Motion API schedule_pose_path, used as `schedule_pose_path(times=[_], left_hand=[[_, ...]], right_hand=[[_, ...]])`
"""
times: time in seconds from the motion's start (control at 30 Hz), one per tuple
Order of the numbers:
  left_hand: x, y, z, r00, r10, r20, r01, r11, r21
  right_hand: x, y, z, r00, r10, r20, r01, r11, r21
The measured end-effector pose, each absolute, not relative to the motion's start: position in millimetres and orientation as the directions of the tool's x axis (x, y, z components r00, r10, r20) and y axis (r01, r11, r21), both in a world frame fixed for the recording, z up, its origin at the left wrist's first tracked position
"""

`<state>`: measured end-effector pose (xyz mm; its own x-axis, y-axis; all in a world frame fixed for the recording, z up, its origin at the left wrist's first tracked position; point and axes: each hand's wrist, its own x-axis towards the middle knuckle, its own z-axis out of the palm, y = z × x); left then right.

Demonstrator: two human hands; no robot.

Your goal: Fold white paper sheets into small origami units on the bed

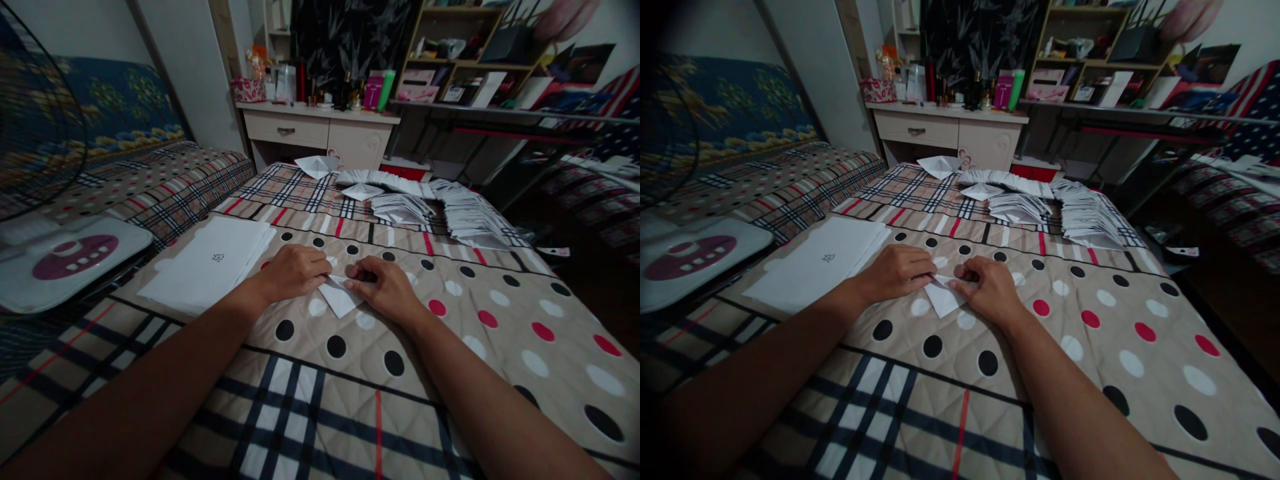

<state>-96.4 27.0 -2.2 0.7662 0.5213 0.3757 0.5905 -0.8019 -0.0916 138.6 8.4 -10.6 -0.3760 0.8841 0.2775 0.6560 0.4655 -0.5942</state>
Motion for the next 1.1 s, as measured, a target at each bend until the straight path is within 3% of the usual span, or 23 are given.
schedule_pose_path(times=[0.3, 0.53, 0.87, 1.1], left_hand=[[-92, 26, -5, 0.767, 0.513, 0.386, 0.593, -0.796, -0.120], [-93, 27, -7, 0.751, 0.531, 0.391, 0.602, -0.795, -0.075], [-99, 32, -6, 0.646, 0.659, 0.384, 0.614, -0.748, 0.250], [-109, 38, 1, 0.637, 0.700, 0.324, 0.603, -0.714, 0.355]], right_hand=[[139, 8, -12, -0.460, 0.816, 0.350, 0.640, 0.578, -0.506], [139, 8, -11, -0.527, 0.749, 0.402, 0.629, 0.662, -0.408], [140, 10, -15, -0.493, 0.769, 0.407, 0.688, 0.631, -0.360], [138, 9, -11, -0.519, 0.765, 0.381, 0.730, 0.628, -0.268]])
